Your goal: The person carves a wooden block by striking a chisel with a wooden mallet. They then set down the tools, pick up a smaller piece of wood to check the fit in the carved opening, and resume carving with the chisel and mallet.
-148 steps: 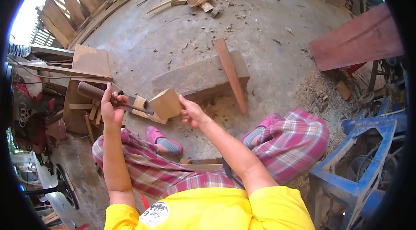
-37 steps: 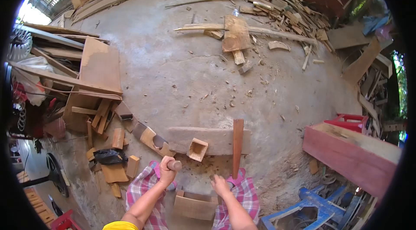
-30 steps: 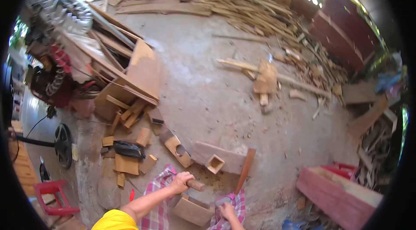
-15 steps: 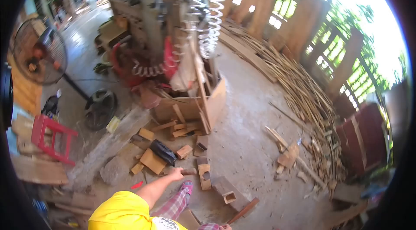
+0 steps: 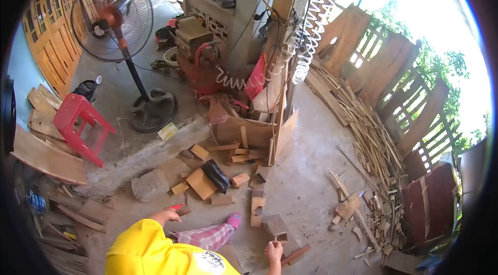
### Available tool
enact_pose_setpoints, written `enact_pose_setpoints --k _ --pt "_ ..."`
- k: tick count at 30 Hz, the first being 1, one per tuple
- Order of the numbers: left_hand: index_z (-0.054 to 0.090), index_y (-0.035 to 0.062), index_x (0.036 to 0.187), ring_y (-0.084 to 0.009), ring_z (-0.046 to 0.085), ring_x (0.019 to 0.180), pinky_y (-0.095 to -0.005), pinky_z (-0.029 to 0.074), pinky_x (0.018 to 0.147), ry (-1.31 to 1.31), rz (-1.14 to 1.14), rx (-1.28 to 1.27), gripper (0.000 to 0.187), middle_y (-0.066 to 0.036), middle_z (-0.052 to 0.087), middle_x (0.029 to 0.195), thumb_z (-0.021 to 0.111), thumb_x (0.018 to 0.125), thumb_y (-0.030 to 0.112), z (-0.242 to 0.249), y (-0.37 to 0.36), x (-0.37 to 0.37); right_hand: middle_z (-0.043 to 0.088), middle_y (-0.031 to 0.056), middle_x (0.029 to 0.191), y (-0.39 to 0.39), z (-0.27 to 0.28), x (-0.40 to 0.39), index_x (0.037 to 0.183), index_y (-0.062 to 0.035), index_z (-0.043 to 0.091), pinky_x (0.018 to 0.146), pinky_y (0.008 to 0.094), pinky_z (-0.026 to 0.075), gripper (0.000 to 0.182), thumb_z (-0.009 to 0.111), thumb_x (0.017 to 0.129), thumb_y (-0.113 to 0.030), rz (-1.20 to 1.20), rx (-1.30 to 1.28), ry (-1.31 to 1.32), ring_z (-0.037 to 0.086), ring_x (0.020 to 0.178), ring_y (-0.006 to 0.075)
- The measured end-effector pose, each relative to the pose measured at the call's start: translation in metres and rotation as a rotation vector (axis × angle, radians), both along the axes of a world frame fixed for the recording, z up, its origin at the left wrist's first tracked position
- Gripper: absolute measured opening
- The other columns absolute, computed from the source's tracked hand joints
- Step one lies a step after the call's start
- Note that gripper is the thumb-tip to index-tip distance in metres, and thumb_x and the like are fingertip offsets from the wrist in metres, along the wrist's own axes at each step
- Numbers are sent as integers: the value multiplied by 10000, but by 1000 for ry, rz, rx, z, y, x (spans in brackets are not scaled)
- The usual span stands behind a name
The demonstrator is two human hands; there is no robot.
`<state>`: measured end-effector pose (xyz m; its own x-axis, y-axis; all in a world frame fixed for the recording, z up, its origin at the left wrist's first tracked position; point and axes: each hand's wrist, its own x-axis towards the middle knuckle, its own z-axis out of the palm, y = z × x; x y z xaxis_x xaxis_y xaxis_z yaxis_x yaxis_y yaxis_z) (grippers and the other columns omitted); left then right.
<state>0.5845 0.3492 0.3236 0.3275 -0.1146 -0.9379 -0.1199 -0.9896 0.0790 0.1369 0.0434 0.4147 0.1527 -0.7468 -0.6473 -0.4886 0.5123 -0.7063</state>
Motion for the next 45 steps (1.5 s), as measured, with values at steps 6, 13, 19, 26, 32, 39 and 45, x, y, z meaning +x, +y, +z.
enact_pose_setpoints --k 6,13,19,26,32,39,45 --pt "644 28 1132 -165 569 645 -331 484 590 19 2 -194 571 -65 645 815 871 657 250 -23 109 -37 608 82 697 164 -21 -48 963 5 583 438 324 510 170 634 874 -131 77 145 125 598 520 174" --pt "700 40 1081 -218 688 818 -346 548 763 -112 54 -177 582 -129 720 924 874 625 356 3 226 -26 601 84 674 286 -9 -83 989 5 590 418 333 488 209 632 877 -167 42 206 124 585 501 183" --pt "693 51 1073 -200 660 766 -342 529 747 -145 56 -85 566 -87 705 881 885 625 339 44 285 -9 576 57 640 371 -13 -67 995 -11 598 401 329 456 225 626 894 -210 116 176 158 551 476 166" --pt "711 52 999 -202 657 711 -338 526 703 -98 81 -204 538 -72 697 796 881 612 384 57 318 12 546 25 600 444 -12 1 1003 -30 607 380 325 418 247 621 914 -260 256 121 200 513 447 145" --pt "719 74 993 -212 659 677 -348 534 672 -161 114 -281 507 -75 694 773 864 618 382 66 365 30 521 -2 566 488 -19 35 1009 -45 615 363 321 386 269 615 931 -303 438 85 265 480 422 128" --pt "660 86 1195 -297 607 1154 -385 499 965 -118 133 -153 621 -154 637 1235 839 662 348 75 465 38 559 23 604 528 -20 38 1043 -36 618 371 294 384 282 631 921 -290 511 -25 -28 485 437 124" --pt "636 97 1234 -289 608 1154 -392 502 961 -220 160 -67 693 -160 632 1242 856 632 362 69 535 9 591 76 639 552 1 38 1033 -25 604 396 319 447 249 641 890 -225 504 -7 89 555 474 172"
